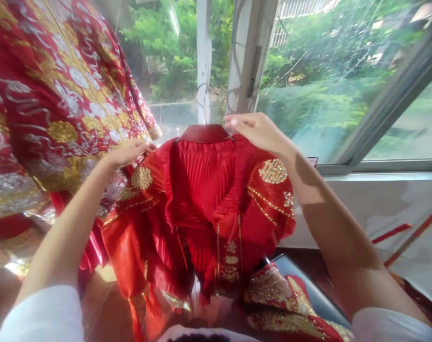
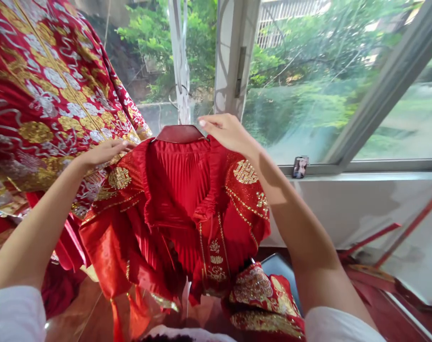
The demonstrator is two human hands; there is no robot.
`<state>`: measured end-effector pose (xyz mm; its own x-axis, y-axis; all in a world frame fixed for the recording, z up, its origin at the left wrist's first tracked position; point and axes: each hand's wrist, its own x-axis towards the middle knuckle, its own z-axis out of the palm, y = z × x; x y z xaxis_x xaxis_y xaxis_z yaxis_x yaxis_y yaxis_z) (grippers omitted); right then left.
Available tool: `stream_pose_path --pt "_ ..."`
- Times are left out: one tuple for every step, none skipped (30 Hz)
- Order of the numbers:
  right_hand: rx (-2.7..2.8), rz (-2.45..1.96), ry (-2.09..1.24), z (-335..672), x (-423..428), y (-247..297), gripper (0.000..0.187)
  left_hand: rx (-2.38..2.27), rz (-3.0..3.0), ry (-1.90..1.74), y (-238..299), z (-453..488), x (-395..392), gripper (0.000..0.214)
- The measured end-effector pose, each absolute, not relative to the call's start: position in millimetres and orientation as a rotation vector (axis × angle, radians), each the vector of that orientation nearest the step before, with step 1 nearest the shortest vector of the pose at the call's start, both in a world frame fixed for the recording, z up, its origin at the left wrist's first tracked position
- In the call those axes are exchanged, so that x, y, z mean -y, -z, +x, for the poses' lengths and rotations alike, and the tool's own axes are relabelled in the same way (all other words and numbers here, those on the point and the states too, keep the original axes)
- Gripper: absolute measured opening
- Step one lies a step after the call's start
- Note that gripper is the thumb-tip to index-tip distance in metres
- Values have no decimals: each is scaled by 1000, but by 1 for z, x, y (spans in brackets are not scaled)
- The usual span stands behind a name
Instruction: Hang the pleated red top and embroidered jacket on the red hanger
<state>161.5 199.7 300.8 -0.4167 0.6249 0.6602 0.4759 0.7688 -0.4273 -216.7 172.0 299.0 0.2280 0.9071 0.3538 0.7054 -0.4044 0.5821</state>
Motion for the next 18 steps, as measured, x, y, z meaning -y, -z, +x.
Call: stream_pose_path --pt "2082 -815 -237 174 -198 -296 43 -1435 2248 -962 -301 -204 -171 32" --pt "2082 -818 -252 186 -197 -291 47 -1359 2280 -1010 -302 -191 -169 33" --pt "2095 -823 -277 194 -196 -284 49 -1295 2302 -1043 -304 -181 -168 34" --pt "2105 -829 -302 201 -195 -277 48 -1261 2314 -1072 -304 -172 -167 36" --pt "2096 -832 -318 205 -195 -272 43 -1253 2315 -1122 -303 -166 -168 35" --pt "2069 -834 -322 206 -196 -267 38 -1265 2300 -1194 -301 -162 -171 33" --pt "2034 -837 -319 206 -197 -265 35 -1288 2267 -1284 -298 -160 -174 31" --pt "2001 -841 -315 205 -199 -264 33 -1317 2215 -1373 -296 -159 -178 29" --pt "1973 -848 -312 203 -201 -266 34 -1345 2140 -1455 -293 -159 -183 28" --pt "1948 -858 -311 200 -203 -269 35 -1367 2048 -1513 -292 -159 -186 27" --pt "1927 -872 -310 197 -206 -273 39 -1385 1947 -1538 -291 -159 -190 26" --pt "1917 -892 -311 194 -209 -278 42 -1404 1846 -1523 -292 -159 -192 24" --pt "1922 -916 -314 191 -212 -283 46 -1425 1758 -1464 -294 -158 -194 23" --pt "1945 -943 -325 189 -215 -287 48 -1443 1690 -1368 -296 -158 -196 21" --pt "1988 -974 -351 187 -217 -291 50 -1455 1642 -1250 -299 -157 -196 21" --pt "2042 -1004 -387 187 -220 -294 50 -1459 1618 -1140 -301 -158 -196 22" --pt "2087 -1032 -426 187 -223 -295 50 -1470 1629 -1063 -302 -158 -196 24" --pt "2108 -1048 -460 190 -225 -295 50 -1503 1681 -1032 -301 -159 -194 28"
